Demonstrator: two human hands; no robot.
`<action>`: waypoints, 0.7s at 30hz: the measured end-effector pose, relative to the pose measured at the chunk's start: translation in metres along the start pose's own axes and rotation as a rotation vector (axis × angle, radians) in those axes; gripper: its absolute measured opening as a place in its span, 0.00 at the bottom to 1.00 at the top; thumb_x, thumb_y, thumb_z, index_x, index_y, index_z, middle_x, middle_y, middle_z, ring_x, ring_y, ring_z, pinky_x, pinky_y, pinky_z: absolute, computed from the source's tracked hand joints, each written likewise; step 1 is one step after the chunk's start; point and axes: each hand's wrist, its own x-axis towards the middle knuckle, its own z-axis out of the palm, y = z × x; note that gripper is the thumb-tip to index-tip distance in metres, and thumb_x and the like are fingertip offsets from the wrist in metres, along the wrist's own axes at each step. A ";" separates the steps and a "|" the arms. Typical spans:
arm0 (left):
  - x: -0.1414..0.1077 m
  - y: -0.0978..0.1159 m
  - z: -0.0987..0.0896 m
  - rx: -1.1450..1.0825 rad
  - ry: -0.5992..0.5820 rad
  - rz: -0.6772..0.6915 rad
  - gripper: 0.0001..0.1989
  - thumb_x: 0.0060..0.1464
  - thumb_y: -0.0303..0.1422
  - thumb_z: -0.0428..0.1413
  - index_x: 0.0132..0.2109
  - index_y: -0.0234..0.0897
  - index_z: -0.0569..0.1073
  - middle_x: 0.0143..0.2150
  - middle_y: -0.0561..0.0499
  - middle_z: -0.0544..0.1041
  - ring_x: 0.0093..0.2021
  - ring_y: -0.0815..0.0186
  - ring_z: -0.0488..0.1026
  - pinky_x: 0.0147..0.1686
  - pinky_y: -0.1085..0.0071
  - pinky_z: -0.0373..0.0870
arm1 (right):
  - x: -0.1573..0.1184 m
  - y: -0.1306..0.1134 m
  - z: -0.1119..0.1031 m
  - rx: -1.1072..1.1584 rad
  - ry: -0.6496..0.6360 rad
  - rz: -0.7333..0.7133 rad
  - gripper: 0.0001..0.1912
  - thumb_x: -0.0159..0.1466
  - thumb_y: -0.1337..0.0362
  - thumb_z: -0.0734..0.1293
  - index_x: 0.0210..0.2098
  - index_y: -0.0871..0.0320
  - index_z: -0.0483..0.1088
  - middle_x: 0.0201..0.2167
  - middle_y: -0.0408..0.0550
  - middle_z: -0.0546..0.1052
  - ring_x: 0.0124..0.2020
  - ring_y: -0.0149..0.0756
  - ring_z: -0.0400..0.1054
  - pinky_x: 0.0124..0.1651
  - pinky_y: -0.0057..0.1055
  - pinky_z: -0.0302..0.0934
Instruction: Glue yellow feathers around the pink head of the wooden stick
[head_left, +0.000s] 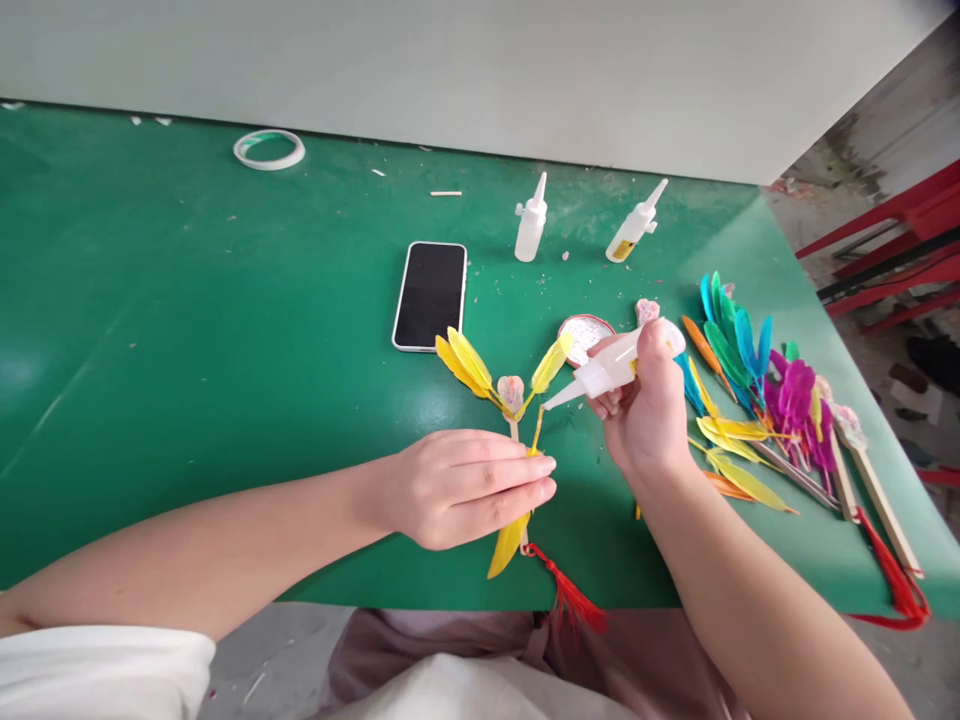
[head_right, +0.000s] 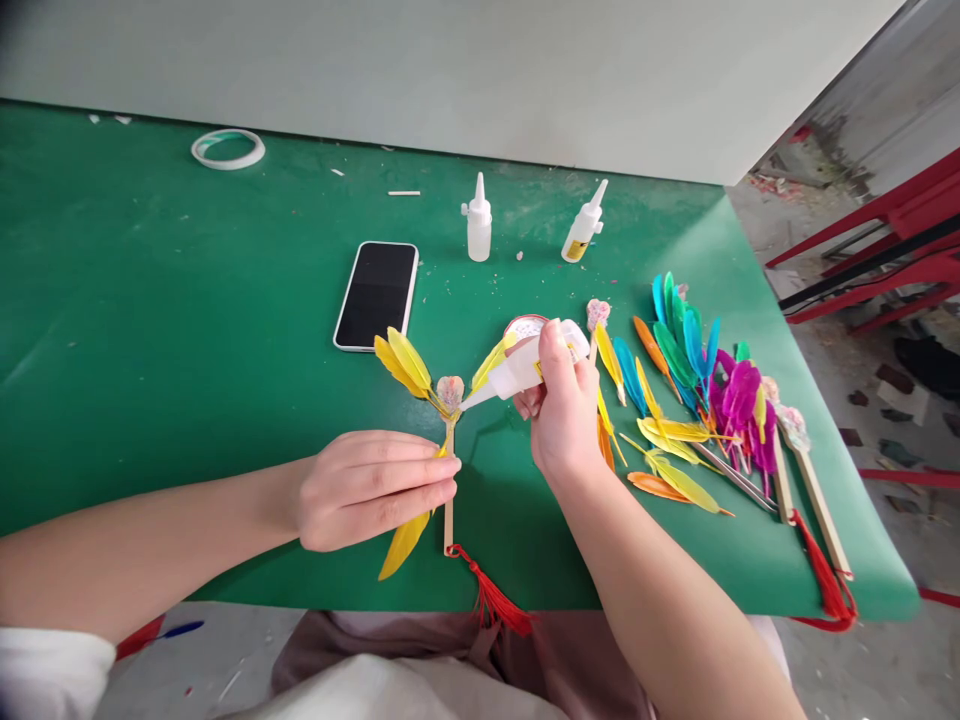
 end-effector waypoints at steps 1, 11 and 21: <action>0.000 0.000 0.000 0.001 -0.002 0.002 0.10 0.50 0.24 0.57 0.42 0.27 0.73 0.41 0.44 0.76 0.42 0.64 0.74 0.44 0.70 0.75 | 0.000 0.000 0.000 0.003 -0.001 -0.004 0.20 0.58 0.47 0.60 0.21 0.55 0.60 0.11 0.36 0.53 0.11 0.24 0.45 0.14 0.27 0.38; -0.002 0.000 0.001 0.007 -0.014 0.006 0.11 0.50 0.25 0.57 0.43 0.28 0.73 0.42 0.45 0.76 0.43 0.65 0.74 0.45 0.71 0.75 | 0.002 0.002 -0.002 0.013 -0.001 0.007 0.20 0.58 0.47 0.60 0.21 0.55 0.60 0.11 0.36 0.53 0.12 0.24 0.45 0.14 0.27 0.37; 0.000 -0.001 0.001 0.033 -0.013 -0.006 0.08 0.52 0.25 0.56 0.42 0.30 0.73 0.41 0.47 0.77 0.42 0.67 0.74 0.44 0.73 0.75 | 0.000 0.002 -0.003 -0.029 -0.012 -0.060 0.19 0.58 0.47 0.60 0.23 0.55 0.66 0.11 0.37 0.52 0.12 0.25 0.46 0.15 0.29 0.39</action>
